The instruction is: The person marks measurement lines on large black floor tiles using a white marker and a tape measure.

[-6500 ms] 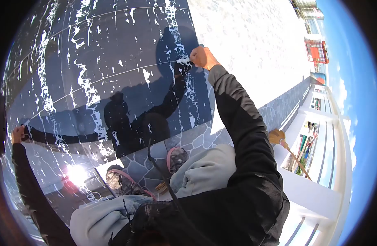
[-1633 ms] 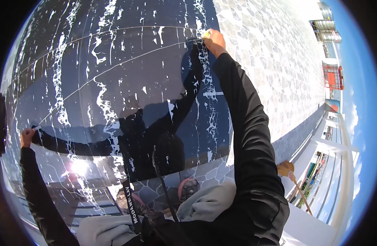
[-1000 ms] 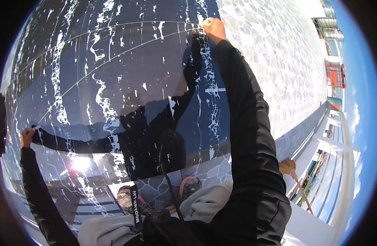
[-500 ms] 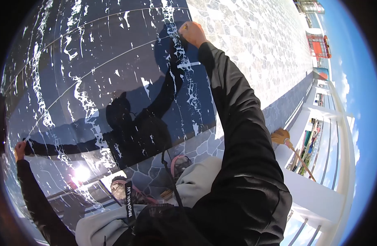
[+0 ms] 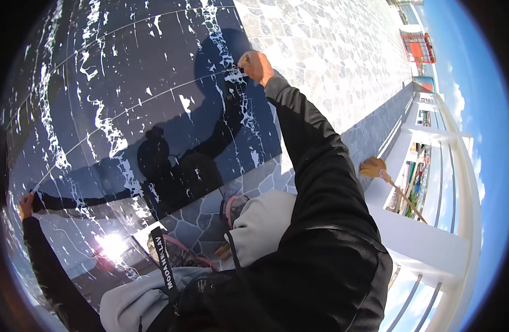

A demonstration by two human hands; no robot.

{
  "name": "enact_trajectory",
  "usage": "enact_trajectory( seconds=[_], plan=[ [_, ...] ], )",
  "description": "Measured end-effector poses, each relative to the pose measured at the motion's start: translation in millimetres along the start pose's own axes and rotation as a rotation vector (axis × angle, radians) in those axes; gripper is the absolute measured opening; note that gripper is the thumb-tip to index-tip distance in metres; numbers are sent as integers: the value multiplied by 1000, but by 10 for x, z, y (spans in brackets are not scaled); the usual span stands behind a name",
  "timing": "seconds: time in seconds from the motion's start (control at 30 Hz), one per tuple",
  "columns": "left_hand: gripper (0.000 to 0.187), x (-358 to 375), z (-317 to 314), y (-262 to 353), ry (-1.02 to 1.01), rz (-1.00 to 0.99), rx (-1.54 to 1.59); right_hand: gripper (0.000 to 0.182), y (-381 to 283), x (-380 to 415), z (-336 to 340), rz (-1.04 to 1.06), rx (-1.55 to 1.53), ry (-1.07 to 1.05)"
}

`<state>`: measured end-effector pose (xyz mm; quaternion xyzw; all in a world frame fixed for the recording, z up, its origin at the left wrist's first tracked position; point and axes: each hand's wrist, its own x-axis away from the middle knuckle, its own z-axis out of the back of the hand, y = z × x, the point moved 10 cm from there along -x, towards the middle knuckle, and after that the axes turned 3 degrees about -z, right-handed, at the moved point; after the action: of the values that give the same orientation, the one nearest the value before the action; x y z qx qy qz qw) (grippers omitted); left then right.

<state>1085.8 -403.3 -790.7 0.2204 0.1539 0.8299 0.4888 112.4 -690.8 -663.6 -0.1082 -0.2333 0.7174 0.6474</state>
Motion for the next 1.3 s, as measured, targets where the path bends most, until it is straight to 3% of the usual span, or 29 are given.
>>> enact_trajectory(
  seconds=[0.67,0.73,1.3],
  plan=[
    [39,-21,-49,4,-12,-35,105,13,-76,228,48,57,80,45],
    [38,-23,-50,12,-19,-29,78,13,-28,255,52,-24,73,44],
    [35,-18,-48,-6,-14,-22,108,12,-87,151,76,-21,70,67]
  ],
)
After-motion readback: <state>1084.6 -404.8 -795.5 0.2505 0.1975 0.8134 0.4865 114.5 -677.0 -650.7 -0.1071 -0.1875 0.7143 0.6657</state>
